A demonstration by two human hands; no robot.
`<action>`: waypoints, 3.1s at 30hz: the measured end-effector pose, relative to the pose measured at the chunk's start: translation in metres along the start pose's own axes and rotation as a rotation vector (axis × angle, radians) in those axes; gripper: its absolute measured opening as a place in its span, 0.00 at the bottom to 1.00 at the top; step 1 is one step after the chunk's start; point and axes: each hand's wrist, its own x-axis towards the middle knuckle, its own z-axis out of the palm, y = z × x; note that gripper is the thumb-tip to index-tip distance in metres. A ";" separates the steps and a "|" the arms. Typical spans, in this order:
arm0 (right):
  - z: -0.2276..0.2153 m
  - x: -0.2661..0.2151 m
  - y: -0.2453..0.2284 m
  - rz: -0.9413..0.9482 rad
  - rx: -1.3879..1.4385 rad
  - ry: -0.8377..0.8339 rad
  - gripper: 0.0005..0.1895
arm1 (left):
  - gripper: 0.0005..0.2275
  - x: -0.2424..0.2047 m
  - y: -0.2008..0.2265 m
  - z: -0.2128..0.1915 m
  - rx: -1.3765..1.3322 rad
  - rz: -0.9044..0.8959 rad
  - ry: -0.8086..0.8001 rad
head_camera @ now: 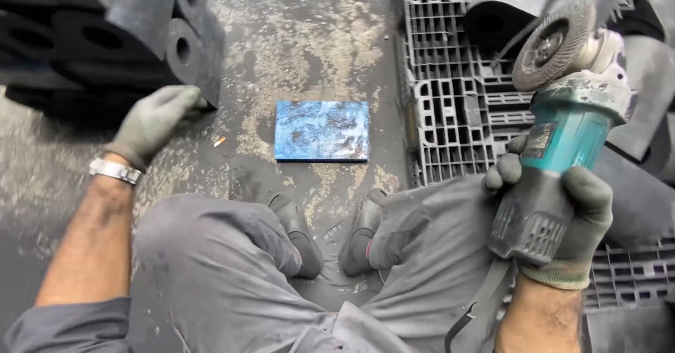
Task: The person sits on the workshop floor holding an angle grinder and grinds the surfaces of black molded pipe fittings, rotating each fitting by hand to grind different sides, then sets a finished fitting aside and reaches for another piece.
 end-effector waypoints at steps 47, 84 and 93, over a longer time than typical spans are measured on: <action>-0.283 -0.275 -0.173 -0.717 -0.156 1.576 0.39 | 0.19 0.055 0.055 0.161 0.464 0.173 -0.536; -0.213 -0.254 -0.016 0.266 -1.198 1.376 0.25 | 0.20 0.007 0.092 0.143 0.853 -0.061 -0.581; -0.323 -0.110 -0.115 -0.136 -0.862 1.106 0.23 | 0.24 -0.008 0.108 0.141 0.884 -0.025 -0.659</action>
